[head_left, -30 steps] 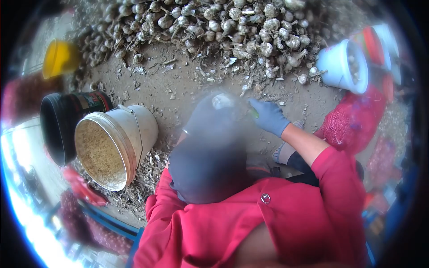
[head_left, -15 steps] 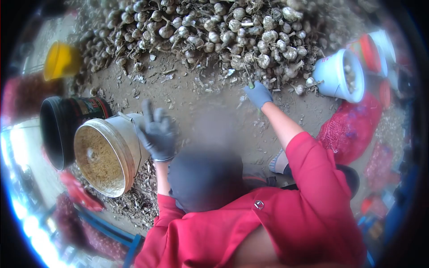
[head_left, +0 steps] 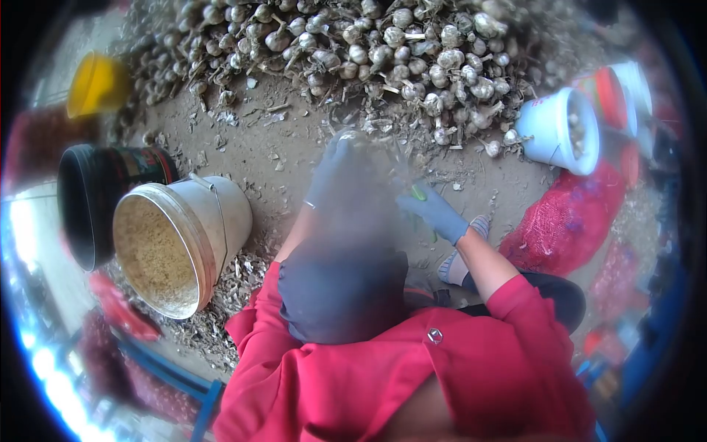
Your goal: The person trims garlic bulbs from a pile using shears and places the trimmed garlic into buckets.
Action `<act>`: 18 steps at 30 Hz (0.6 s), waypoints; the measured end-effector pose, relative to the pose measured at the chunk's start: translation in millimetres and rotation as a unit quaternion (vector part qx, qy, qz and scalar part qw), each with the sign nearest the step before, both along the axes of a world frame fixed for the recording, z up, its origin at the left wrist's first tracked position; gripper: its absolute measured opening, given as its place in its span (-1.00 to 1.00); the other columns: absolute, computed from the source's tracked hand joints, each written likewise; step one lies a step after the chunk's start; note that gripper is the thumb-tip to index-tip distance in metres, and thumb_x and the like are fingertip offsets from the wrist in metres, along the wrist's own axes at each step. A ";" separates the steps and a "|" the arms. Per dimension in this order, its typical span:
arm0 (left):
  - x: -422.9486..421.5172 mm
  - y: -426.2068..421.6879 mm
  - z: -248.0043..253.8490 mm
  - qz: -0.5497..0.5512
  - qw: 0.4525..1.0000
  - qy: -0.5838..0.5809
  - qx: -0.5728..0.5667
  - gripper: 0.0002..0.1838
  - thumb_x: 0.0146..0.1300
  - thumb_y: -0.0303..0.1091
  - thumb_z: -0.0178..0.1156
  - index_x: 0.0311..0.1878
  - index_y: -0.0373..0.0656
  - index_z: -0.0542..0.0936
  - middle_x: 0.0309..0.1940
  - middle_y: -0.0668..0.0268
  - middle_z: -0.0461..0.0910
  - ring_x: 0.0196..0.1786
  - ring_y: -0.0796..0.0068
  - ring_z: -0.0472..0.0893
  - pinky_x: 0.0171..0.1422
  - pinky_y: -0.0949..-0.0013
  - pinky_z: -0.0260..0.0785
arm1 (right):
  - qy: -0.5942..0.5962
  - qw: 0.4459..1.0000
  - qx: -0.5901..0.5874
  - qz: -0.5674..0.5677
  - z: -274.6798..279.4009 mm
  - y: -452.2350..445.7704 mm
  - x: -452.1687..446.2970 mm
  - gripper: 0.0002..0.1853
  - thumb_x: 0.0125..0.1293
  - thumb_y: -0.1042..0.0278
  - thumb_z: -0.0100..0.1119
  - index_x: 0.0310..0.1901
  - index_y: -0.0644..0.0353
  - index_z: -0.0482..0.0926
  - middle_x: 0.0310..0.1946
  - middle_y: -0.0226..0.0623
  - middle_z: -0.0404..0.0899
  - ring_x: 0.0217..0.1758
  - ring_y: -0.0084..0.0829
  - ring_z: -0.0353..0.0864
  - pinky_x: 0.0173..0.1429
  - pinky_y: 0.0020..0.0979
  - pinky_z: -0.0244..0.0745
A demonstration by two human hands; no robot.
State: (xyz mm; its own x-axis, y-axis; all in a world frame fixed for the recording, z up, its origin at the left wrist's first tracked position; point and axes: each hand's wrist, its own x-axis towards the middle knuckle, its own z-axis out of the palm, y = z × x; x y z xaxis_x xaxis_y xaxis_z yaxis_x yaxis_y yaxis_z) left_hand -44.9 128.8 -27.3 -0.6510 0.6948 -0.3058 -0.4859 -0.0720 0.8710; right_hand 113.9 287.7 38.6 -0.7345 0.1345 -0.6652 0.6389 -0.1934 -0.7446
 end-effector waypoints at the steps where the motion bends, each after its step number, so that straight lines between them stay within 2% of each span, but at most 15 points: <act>1: 2.5 -2.5 -12.4 0.009 1.000 -0.012 0.018 -0.41 0.34 -0.01 0.13 0.33 -0.04 0.25 0.13 0.29 0.42 0.03 0.37 0.50 0.02 0.23 0.45 | 0.015 1.000 0.010 -0.001 -0.9 -5.2 -1.4 -0.61 0.26 0.08 0.24 -0.11 0.26 0.51 -0.42 -0.44 0.48 -0.43 -0.64 0.48 -0.36 -0.54 0.43; 2: 5.0 -5.0 -24.7 0.018 0.999 -0.024 0.036 -0.38 0.32 -0.06 0.18 0.35 -0.03 0.23 0.14 0.28 0.40 0.09 0.37 0.48 0.07 0.20 0.45 | 0.029 0.999 0.019 -0.003 -1.6 -10.2 -2.5 -0.61 0.26 0.08 0.24 -0.11 0.27 0.51 -0.40 -0.43 0.49 -0.41 -0.64 0.48 -0.34 -0.54 0.43; 4: 6.7 -6.6 -10.1 0.025 0.991 -0.122 0.053 -0.32 0.26 -0.16 0.29 0.36 -0.03 0.20 0.15 0.24 0.40 0.11 0.34 0.48 0.13 0.17 0.45 | 0.011 0.999 0.036 0.029 -0.5 -13.8 -10.6 -0.57 0.26 0.13 0.22 0.05 0.24 0.48 -0.34 -0.45 0.50 -0.33 -0.63 0.47 -0.25 -0.51 0.41; 5: 10.0 -4.3 1.9 0.025 0.979 -0.197 0.054 -0.23 0.16 -0.29 0.39 0.37 -0.03 0.19 0.17 0.20 0.38 0.16 0.33 0.47 0.22 0.19 0.41 | 0.003 0.998 0.046 0.044 2.0 -14.0 -13.4 -0.54 0.26 0.16 0.22 0.12 0.22 0.46 -0.31 -0.46 0.51 -0.29 -0.62 0.46 -0.21 -0.49 0.40; 8: 7.1 -4.7 38.0 -0.007 0.991 -0.133 -0.019 -0.20 0.12 -0.35 0.41 0.37 -0.06 0.19 0.17 0.21 0.39 0.14 0.36 0.49 0.23 0.26 0.40 | -0.074 0.996 0.036 0.026 10.6 -15.2 -14.5 -0.58 0.26 0.09 0.21 -0.04 0.28 0.51 -0.50 -0.43 0.53 -0.47 -0.57 0.44 -0.27 -0.48 0.42; 9: 5.5 -3.8 41.9 -0.005 0.995 -0.104 -0.005 -0.18 0.10 -0.39 0.42 0.38 -0.10 0.18 0.14 0.25 0.42 0.13 0.44 0.48 0.24 0.34 0.39 | -0.057 0.996 0.071 0.021 4.0 -15.3 -11.0 -0.58 0.25 0.08 0.21 -0.02 0.25 0.52 -0.55 -0.41 0.52 -0.49 -0.53 0.46 -0.29 -0.44 0.43; 11: 5.0 -0.2 58.0 -0.004 0.997 -0.072 -0.037 -0.17 0.07 -0.40 0.44 0.37 -0.13 0.19 0.12 0.26 0.43 0.13 0.46 0.48 0.25 0.35 0.38 | -0.024 0.990 0.141 0.012 -15.3 -12.1 -0.5 -0.58 0.24 0.07 0.20 0.02 0.19 0.52 -0.64 -0.39 0.49 -0.53 -0.44 0.50 -0.32 -0.38 0.44; 12: 4.9 0.0 61.9 -0.003 0.997 -0.057 -0.055 -0.16 0.06 -0.41 0.45 0.37 -0.14 0.19 0.11 0.27 0.44 0.13 0.47 0.47 0.25 0.35 0.37 | -0.026 0.975 0.219 0.030 -11.1 -9.0 1.6 -0.56 0.23 0.07 0.20 0.06 0.14 0.51 -0.59 -0.35 0.50 -0.49 -0.38 0.52 -0.29 -0.33 0.44; 14: 4.0 -4.2 44.0 -0.030 0.996 -0.012 -0.083 -0.14 0.03 -0.41 0.47 0.37 -0.15 0.19 0.14 0.27 0.42 0.16 0.47 0.45 0.28 0.36 0.34 | -0.032 0.927 0.368 0.066 7.5 -2.2 3.9 -0.52 0.19 0.08 0.21 0.14 0.04 0.48 -0.49 -0.27 0.53 -0.41 -0.26 0.56 -0.24 -0.23 0.44; 17: 5.6 -2.7 49.8 -0.075 0.990 0.011 -0.117 -0.13 0.00 -0.41 0.49 0.36 -0.18 0.21 0.17 0.26 0.41 0.21 0.46 0.41 0.33 0.37 0.29 | 0.080 0.775 0.590 0.213 31.8 7.6 1.2 -0.38 0.12 0.08 0.24 0.26 -0.11 0.38 -0.30 -0.17 0.50 -0.25 -0.16 0.56 -0.11 -0.15 0.40; 18: 6.6 -0.6 58.7 -0.091 0.988 0.012 -0.126 -0.13 -0.01 -0.40 0.50 0.35 -0.19 0.21 0.17 0.26 0.40 0.23 0.46 0.40 0.34 0.37 0.27 | 0.085 0.749 0.610 0.245 35.5 10.0 0.1 -0.36 0.11 0.07 0.25 0.27 -0.11 0.35 -0.26 -0.16 0.48 -0.21 -0.17 0.55 -0.08 -0.15 0.38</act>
State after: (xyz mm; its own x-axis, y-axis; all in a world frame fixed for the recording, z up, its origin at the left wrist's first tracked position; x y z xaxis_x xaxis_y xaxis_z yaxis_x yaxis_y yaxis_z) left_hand -38.3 128.2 31.4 -0.5312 0.7047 -0.4704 -0.4494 0.2364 0.8615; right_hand 114.0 297.8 74.1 -0.9543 0.2532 -0.1586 0.2874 0.9230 -0.2559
